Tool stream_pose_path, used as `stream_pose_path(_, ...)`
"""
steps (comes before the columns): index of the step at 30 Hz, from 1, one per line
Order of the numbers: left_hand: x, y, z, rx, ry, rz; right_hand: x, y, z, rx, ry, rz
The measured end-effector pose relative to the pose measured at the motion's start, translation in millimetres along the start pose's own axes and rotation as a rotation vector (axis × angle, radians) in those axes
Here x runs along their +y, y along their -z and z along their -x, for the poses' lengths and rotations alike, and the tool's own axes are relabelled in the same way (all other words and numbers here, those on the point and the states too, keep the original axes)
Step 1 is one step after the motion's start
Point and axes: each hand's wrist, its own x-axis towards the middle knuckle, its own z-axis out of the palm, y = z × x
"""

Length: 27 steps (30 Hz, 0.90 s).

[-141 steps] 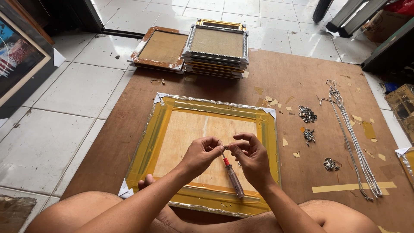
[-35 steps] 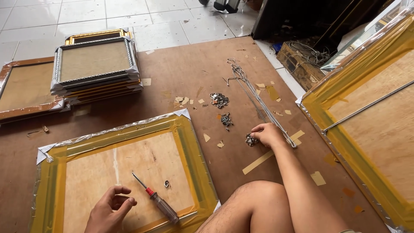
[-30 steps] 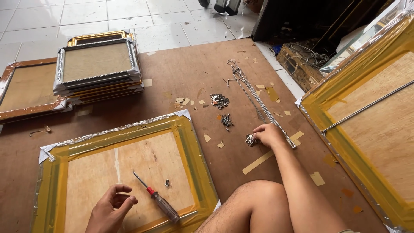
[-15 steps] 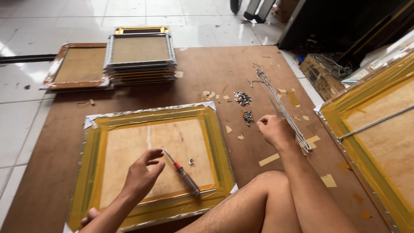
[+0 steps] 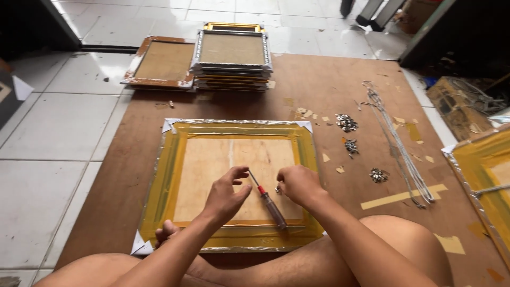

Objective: The person sits on the floor and assembles hanging hardware onto the back of a picture frame. They attach small metal brackets to the frame using a screwdriver and then position a wire across the back. The person handles multiple frames, moving them aside and bringing new ones into view.

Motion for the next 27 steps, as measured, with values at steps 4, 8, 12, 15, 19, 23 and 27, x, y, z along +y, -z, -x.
stream_pose_path(4,0.1,-3.1,-4.9,-0.021,0.024,0.006,4.0,-7.3,13.4,0.023,-0.003,-0.047)
stream_pose_path(8,-9.1,-11.3,-13.5,-0.065,0.024,-0.013,-0.2,-2.2,17.3,0.014,-0.017,-0.098)
stream_pose_path(12,-17.9,-9.8,-18.3,-0.086,0.025,-0.054,-2.3,6.4,15.9,-0.043,-0.051,-0.135)
stream_pose_path(15,-12.1,-3.1,-16.3,-0.093,0.031,-0.054,-3.0,6.9,11.8,-0.060,-0.018,-0.131)
stream_pose_path(19,-12.1,-3.7,-14.8,-0.094,0.016,-0.053,0.7,-0.7,3.5,-0.061,0.000,-0.088)
stream_pose_path(23,-6.9,-3.0,-12.2,-0.094,-0.019,-0.056,-0.9,-1.4,6.9,-0.063,-0.043,-0.217)
stream_pose_path(27,-3.7,-3.5,-7.2,-0.090,-0.060,-0.010,2.2,-13.0,-1.0,-0.081,-0.041,-0.699)
